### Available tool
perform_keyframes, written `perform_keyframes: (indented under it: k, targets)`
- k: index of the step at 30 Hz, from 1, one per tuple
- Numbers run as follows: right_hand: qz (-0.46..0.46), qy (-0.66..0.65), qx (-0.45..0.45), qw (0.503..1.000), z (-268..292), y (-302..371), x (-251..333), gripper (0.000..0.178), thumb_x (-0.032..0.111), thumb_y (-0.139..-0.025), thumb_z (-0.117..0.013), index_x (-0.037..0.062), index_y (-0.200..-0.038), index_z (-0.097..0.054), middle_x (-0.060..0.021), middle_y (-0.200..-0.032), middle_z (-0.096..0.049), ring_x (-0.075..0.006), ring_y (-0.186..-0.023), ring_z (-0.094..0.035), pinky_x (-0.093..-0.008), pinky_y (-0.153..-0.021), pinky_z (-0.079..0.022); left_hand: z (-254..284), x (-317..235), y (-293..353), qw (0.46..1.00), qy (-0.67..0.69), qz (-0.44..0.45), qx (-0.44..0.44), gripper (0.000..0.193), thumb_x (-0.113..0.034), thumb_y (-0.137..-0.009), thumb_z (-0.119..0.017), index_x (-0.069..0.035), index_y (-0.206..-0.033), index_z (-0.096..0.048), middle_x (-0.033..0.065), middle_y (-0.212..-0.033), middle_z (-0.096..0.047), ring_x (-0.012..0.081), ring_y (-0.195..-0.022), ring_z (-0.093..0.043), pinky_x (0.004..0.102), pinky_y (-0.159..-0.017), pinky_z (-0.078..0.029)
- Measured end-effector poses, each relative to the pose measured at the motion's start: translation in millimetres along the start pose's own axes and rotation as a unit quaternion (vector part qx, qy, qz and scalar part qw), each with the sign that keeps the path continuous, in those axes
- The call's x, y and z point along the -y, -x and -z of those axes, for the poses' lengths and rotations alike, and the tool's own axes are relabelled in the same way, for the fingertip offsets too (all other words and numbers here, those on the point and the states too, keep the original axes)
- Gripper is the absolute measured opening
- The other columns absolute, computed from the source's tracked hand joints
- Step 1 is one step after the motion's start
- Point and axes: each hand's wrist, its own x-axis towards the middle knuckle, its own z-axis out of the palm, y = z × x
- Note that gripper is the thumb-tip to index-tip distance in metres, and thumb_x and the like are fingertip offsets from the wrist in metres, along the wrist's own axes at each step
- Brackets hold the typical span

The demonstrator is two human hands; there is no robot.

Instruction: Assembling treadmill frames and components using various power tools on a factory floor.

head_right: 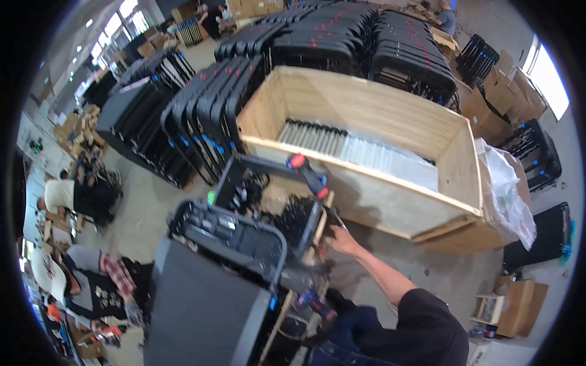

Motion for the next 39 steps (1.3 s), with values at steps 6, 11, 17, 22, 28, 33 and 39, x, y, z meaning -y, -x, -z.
perform_keyframes:
  k: [6, 11, 17, 22, 28, 33, 39]
  targets:
    - [-0.259, -0.079, -0.067, 0.96, -52.1, -108.7, -103.4, 0.094, 0.021, -0.07, -0.088, 0.0092, -0.151, -0.041, -0.0254, -0.144, -0.053, -0.039, -0.135, -0.052, -0.0414, -0.114, -0.042, -17.5, 35.2, -27.0, 0.965, -0.174, 0.03, 0.193, 0.055, -0.048, -0.097, -0.064, 0.001, -0.123, -0.058, 0.0169, -0.104, -0.058, 0.0302, -0.094, -0.057, 0.0424, -0.078, -0.055]
    - [-0.218, -0.777, -0.064, 0.587, -89.1, -171.9, -194.0, 0.068, 0.013, -0.078, -0.081, 0.0086, -0.139, -0.053, -0.012, -0.129, -0.063, -0.027, -0.116, -0.062, -0.0404, -0.102, -0.053, 69.4, 75.9, -45.7, 0.902, -0.326, 0.091, 0.269, 0.049, -0.047, -0.099, -0.062, -0.001, -0.116, -0.06, 0.0146, -0.089, -0.057, 0.0264, -0.08, -0.056, 0.0419, -0.069, -0.055]
    - [-0.034, -0.321, -0.066, 0.944, -83.0, -176.3, -205.7, 0.03, 0.005, -0.081, -0.076, -0.0019, -0.108, -0.066, -0.0055, -0.097, -0.067, -0.0168, -0.085, -0.063, -0.0387, -0.081, -0.055, 254.3, 155.1, -61.1, 0.829, -0.49, 0.055, 0.263, 0.078, -0.058, -0.099, -0.057, 0.007, -0.142, -0.046, 0.0224, -0.129, -0.063, 0.0373, -0.103, -0.07, 0.0519, -0.083, -0.061]
    - [-0.056, -0.187, 0.022, 0.98, -5.5, -140.6, -83.2, 0.047, 0.024, -0.085, -0.082, 0.0009, -0.124, -0.069, -0.0051, -0.115, -0.07, -0.0174, -0.103, -0.064, -0.0333, -0.096, -0.047, 202.9, 145.1, -45.7, 0.826, -0.502, 0.167, 0.195, 0.054, -0.052, -0.097, -0.063, -0.006, -0.125, -0.058, 0.0137, -0.101, -0.07, 0.0255, -0.086, -0.072, 0.04, -0.073, -0.062]
    - [-0.02, -0.34, -0.04, 0.939, 133.9, -25.9, 12.6, 0.038, 0.028, -0.093, -0.074, 0.0033, -0.12, -0.065, -0.0098, -0.11, -0.07, -0.0226, -0.104, -0.067, -0.0407, -0.095, -0.052, 199.8, 139.6, -116.2, 0.878, -0.466, 0.022, 0.108, 0.039, -0.039, -0.095, -0.069, -0.001, -0.106, -0.067, 0.0081, -0.082, -0.069, 0.0169, -0.066, -0.068, 0.0343, -0.058, -0.057]
    - [-0.011, -0.628, -0.049, 0.777, 203.5, 93.0, 25.2, 0.045, 0.023, -0.097, -0.066, -0.0112, -0.126, -0.057, -0.0246, -0.12, -0.068, -0.0386, -0.113, -0.065, -0.0539, -0.106, -0.05, 193.6, 126.9, -202.6, 0.826, -0.527, -0.183, 0.078, 0.027, -0.024, -0.092, -0.071, 0.0, -0.106, -0.067, 0.0152, -0.087, -0.073, 0.0307, -0.078, -0.071, 0.0432, -0.073, -0.057]
    - [-0.097, -0.682, 0.013, 0.724, 148.6, 247.9, 45.3, 0.062, 0.005, -0.088, -0.063, -0.0123, -0.144, -0.042, -0.0245, -0.124, -0.066, -0.0336, -0.112, -0.064, -0.0489, -0.108, -0.047, 182.9, 107.2, -281.6, 0.74, -0.589, -0.319, 0.066, 0.021, -0.016, -0.087, -0.07, -0.009, -0.106, -0.066, 0.0211, -0.103, -0.068, 0.0425, -0.095, -0.067, 0.0533, -0.08, -0.054]
